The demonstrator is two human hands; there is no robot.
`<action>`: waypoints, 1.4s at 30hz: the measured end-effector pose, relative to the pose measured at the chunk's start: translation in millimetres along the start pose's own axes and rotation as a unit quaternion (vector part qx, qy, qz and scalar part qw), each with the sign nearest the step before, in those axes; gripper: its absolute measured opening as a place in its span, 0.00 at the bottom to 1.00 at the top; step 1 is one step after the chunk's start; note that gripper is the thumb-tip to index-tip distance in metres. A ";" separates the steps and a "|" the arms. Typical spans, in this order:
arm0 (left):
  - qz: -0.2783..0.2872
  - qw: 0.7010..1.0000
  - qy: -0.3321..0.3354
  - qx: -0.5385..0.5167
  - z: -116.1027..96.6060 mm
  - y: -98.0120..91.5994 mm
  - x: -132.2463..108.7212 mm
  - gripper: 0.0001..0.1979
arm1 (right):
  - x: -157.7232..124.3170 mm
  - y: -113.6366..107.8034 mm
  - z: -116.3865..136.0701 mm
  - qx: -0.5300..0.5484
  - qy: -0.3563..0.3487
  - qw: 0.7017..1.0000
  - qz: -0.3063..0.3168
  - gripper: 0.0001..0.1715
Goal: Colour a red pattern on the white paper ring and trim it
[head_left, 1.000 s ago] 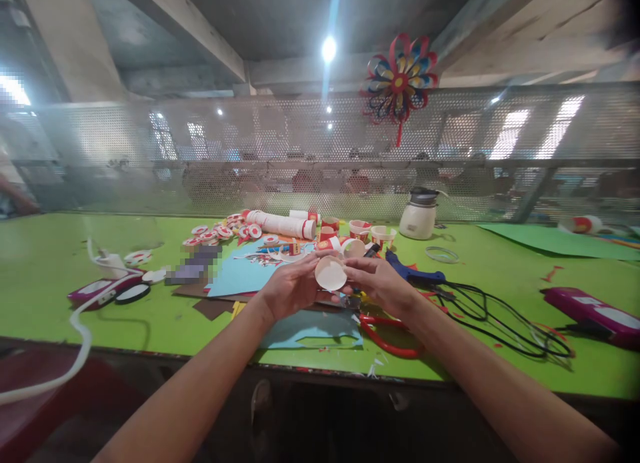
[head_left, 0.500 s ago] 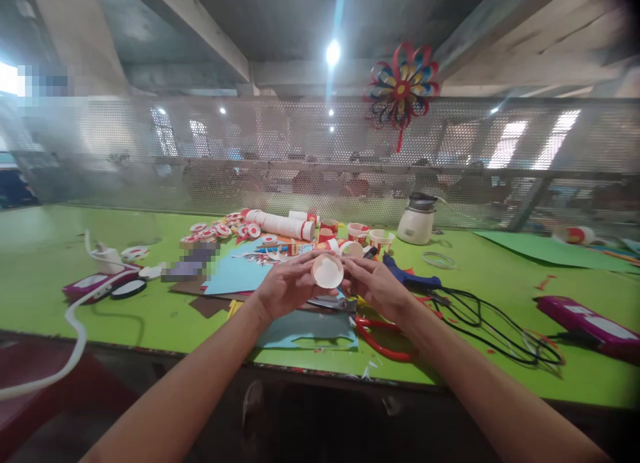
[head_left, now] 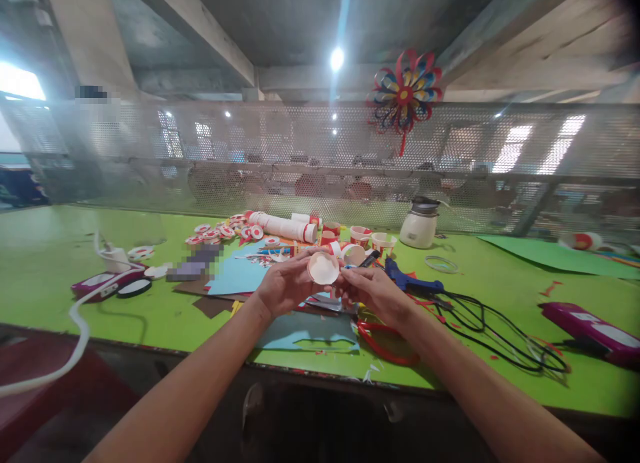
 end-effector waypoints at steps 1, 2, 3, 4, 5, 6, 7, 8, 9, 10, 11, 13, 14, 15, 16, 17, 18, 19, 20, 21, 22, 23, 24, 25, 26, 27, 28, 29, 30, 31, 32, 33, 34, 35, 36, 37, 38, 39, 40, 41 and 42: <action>-0.004 1.000 0.000 -0.001 0.1 -0.9 0.1 0.14 | 0.0 0.8 1.0 -0.001 -0.001 1.000 0.002 0.23; -0.010 1.000 -0.001 -0.001 0.2 -2.0 0.1 0.14 | -0.1 1.5 1.9 -0.002 0.000 1.000 0.003 0.23; -0.016 1.000 -0.001 -0.002 0.2 -3.2 0.2 0.14 | -0.2 2.0 2.6 -0.005 0.001 1.000 0.003 0.23; -0.023 1.000 -0.002 -0.002 0.4 -4.6 0.2 0.14 | -0.3 2.2 3.0 -0.007 0.003 1.000 0.003 0.24; -0.031 1.000 -0.003 -0.002 0.7 -6.1 0.3 0.13 | -0.4 2.2 3.1 -0.009 0.005 1.000 0.002 0.24; -0.038 0.999 -0.004 -0.003 1.0 -7.7 0.3 0.13 | -0.5 2.1 3.2 -0.011 0.005 1.000 0.001 0.24; -0.045 0.999 -0.004 -0.004 1.3 -9.2 0.3 0.13 | -0.5 2.1 3.1 -0.013 0.005 1.000 0.002 0.24; -0.050 0.999 -0.005 -0.005 1.5 -10.3 0.4 0.13 | -0.5 2.1 2.6 -0.016 0.005 1.000 0.003 0.24; -0.053 0.999 -0.005 -0.006 1.8 -11.0 0.4 0.13 | -0.5 2.0 1.8 -0.018 0.005 1.000 0.004 0.23; -0.054 0.998 -0.006 -0.006 2.0 -11.3 0.5 0.13 | -0.4 1.7 1.0 -0.020 0.004 1.000 0.005 0.23; -0.054 0.998 -0.007 -0.006 2.2 -11.4 0.6 0.13 | -0.3 1.3 0.1 -0.021 0.003 1.000 0.004 0.23; -0.053 0.999 -0.008 -0.006 2.6 -11.6 0.8 0.13 | -0.1 0.9 -1.3 -0.021 0.001 1.000 0.004 0.24; -0.053 0.999 -0.009 -0.007 2.7 -11.9 1.0 0.13 | 0.0 1.1 -1.4 -0.022 -0.001 1.000 0.005 0.24; -0.053 0.998 -0.010 -0.009 2.8 -12.3 1.1 0.13 | 0.1 1.3 -1.1 -0.023 -0.002 1.000 0.006 0.24; -0.052 0.999 -0.010 -0.011 2.8 -12.5 1.4 0.13 | 0.3 1.6 -0.6 -0.025 -0.004 1.000 0.006 0.24; -0.051 0.999 -0.011 -0.013 2.8 -12.7 1.7 0.13 | 0.5 1.7 0.2 -0.029 -0.006 1.000 0.005 0.24; -0.050 0.999 -0.011 -0.014 2.9 -13.1 2.1 0.13 | 0.9 1.5 0.8 -0.033 -0.008 0.999 0.004 0.24; -0.052 0.998 -0.011 -0.016 2.9 -14.0 2.5 0.13 | 1.3 1.0 1.0 -0.038 -0.009 0.999 0.001 0.25; -0.056 0.998 -0.011 -0.016 3.1 -15.2 2.9 0.12 | 1.9 0.0 0.6 -0.045 -0.010 0.999 -0.002 0.25; -0.064 0.998 -0.011 -0.016 3.4 -16.9 3.3 0.11 | 2.6 -1.9 -0.6 -0.055 -0.009 0.998 -0.007 0.26; -0.074 0.997 -0.010 -0.013 3.6 -18.6 3.7 0.10 | 3.3 -5.0 -2.7 -0.071 -0.007 0.997 -0.016 0.26; -0.085 0.996 -0.006 -0.007 3.5 -20.5 3.9 0.10 | 3.9 -9.9 -4.9 -0.092 -0.006 0.995 -0.030 0.26; -0.099 0.995 -0.001 0.001 3.2 -22.4 4.0 0.10 | 4.5 -15.7 -6.2 -0.122 -0.009 0.991 -0.047 0.26; -0.115 0.993 0.006 0.013 2.3 -24.5 3.9 0.11 | 5.0 -21.4 -5.8 -0.161 -0.018 0.985 -0.063 0.25; -0.130 0.991 0.014 0.030 1.2 -26.4 3.7 0.12 | 5.4 -26.1 -3.6 -0.205 -0.035 0.975 -0.076 0.23; -0.145 0.988 0.022 0.050 0.2 -28.0 3.6 0.15 | 5.6 -28.8 -0.3 -0.249 -0.054 0.963 -0.082 0.22; -0.156 0.985 0.028 0.072 -0.6 -29.1 3.7 0.17 | 5.6 -29.6 3.1 -0.287 -0.072 0.952 -0.083 0.21; -0.165 0.981 0.035 0.096 -1.4 -29.9 3.9 0.19 | 5.6 -28.6 5.7 -0.316 -0.086 0.942 -0.078 0.20; -0.171 0.977 0.043 0.121 -2.6 -30.2 4.2 0.21 | 5.5 -26.8 6.9 -0.333 -0.092 0.936 -0.070 0.19; -0.175 0.973 0.051 0.145 -3.8 -30.4 4.6 0.22 | 5.3 -25.0 7.1 -0.338 -0.093 0.935 -0.063 0.19; -0.177 0.968 0.059 0.165 -4.7 -30.6 5.0 0.23 | 5.1 -23.0 6.4 -0.334 -0.089 0.937 -0.056 0.19; -0.180 0.964 0.066 0.183 -5.4 -30.9 5.3 0.23 | 4.9 -21.1 5.3 -0.325 -0.083 0.941 -0.050 0.20; -0.181 0.961 0.069 0.198 -5.7 -31.3 5.7 0.24 | 4.7 -19.4 4.2 -0.313 -0.078 0.945 -0.046 0.20; -0.182 0.958 0.070 0.209 -5.4 -31.7 6.2 0.24 | 4.5 -18.0 3.1 -0.301 -0.073 0.950 -0.043 0.20; -0.182 0.957 0.068 0.217 -4.7 -32.2 6.8 0.24 | 4.3 -17.0 2.0 -0.291 -0.068 0.953 -0.042 0.20; -0.182 0.955 0.067 0.224 -4.2 -32.5 7.2 0.24 | 4.2 -16.6 1.2 -0.284 -0.065 0.956 -0.042 0.20; -0.182 0.954 0.065 0.230 -3.8 -32.6 7.5 0.24 | 4.1 -16.4 0.5 -0.280 -0.064 0.957 -0.043 0.20; -0.183 0.952 0.063 0.237 -3.3 -32.7 7.7 0.24 | 4.1 -16.5 0.1 -0.278 -0.064 0.957 -0.043 0.20; -0.184 0.950 0.060 0.244 -2.9 -32.7 8.0 0.24 | 4.1 -16.4 -0.2 -0.279 -0.064 0.957 -0.041 0.20; -0.187 0.947 0.057 0.255 -2.7 -32.9 8.0 0.24 | 4.1 -16.3 -0.4 -0.281 -0.066 0.957 -0.039 0.20; -0.194 0.941 0.055 0.271 -2.9 -33.1 7.8 0.24 | 4.2 -16.2 -0.4 -0.285 -0.067 0.956 -0.037 0.20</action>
Point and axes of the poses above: each hand's wrist, its own x-axis towards the middle knuckle, its own y-axis out of the palm, z = x × y, the point moved 10 cm from there along x, towards the middle knuckle, and after that the axes turned 12 degrees about -y, right-handed, at the moved point
